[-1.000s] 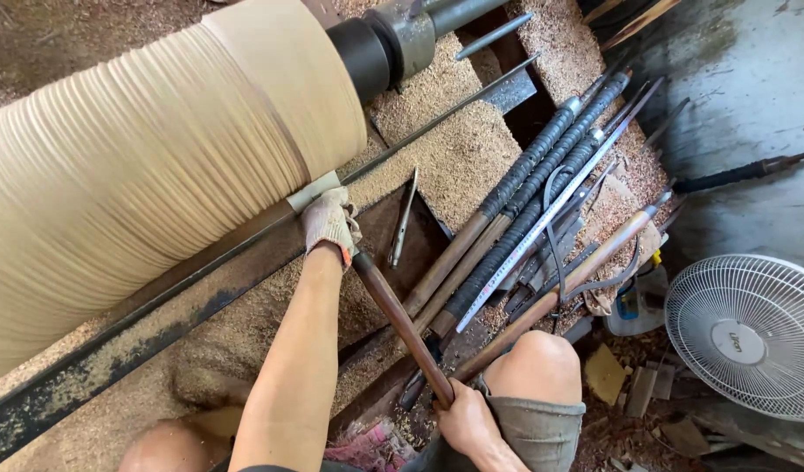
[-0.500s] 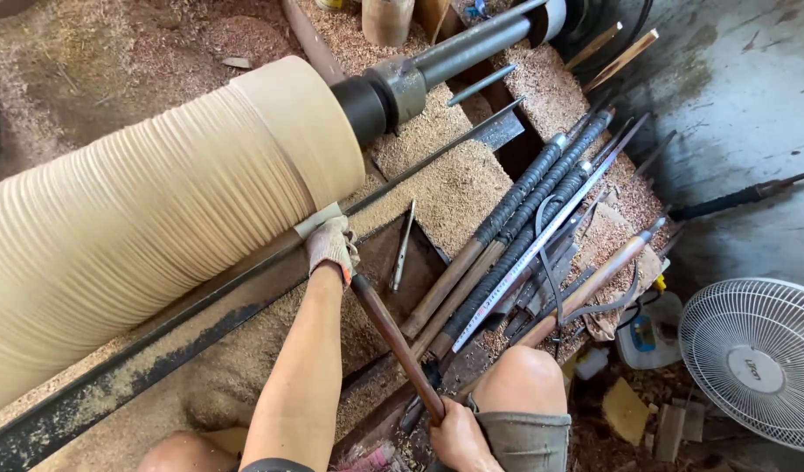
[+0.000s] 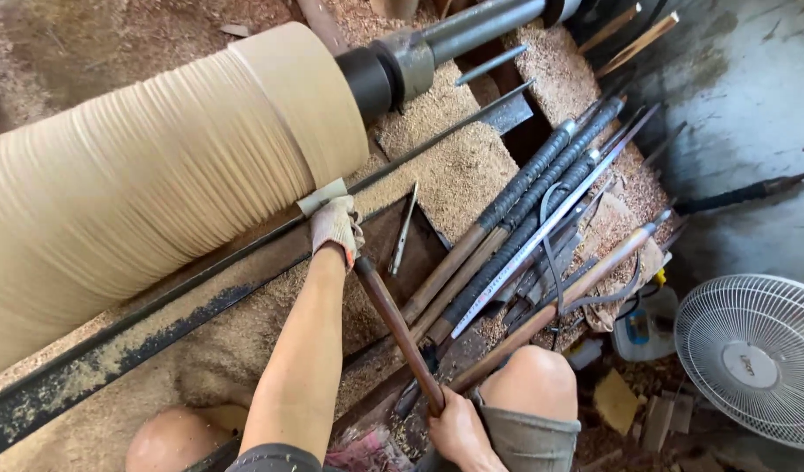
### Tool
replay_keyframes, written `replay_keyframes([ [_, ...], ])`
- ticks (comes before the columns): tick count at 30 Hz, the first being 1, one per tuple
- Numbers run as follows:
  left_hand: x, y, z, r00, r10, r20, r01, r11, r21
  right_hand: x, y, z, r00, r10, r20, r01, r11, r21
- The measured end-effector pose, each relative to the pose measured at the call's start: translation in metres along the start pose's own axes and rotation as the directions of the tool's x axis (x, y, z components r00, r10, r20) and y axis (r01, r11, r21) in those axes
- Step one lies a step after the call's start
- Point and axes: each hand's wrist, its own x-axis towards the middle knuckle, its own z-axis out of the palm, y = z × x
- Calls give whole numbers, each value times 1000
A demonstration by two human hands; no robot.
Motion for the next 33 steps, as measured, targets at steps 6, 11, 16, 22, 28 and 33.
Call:
replay_keyframes([
  [6,1,-9,-4,998,55,-6,-55,993,-107,1,2,2,1000,7,8,-7,1000,17],
  [11,12,-10,-1,999,5,-36,-9,994,-107,3,3,-5,1000,25,7,-26,999,36],
  [16,17,-16,-4,1000,18,-5,-18,995,-97,5,9,-4,999,33,31,-33,999,-15],
  [22,-4,-3,-1,999,-14,-50,11,999,-50,0,-6,-17,995,64,70,-65,998,8],
  [28,-4,-5,-3,1000,7,3,-7,996,-91,0,-8,-17,993,91,70,-92,996,4],
  [33,13,-9,-1,1000,-22,-15,20,995,-94,1,-7,-14,995,83,55,-82,996,-18],
])
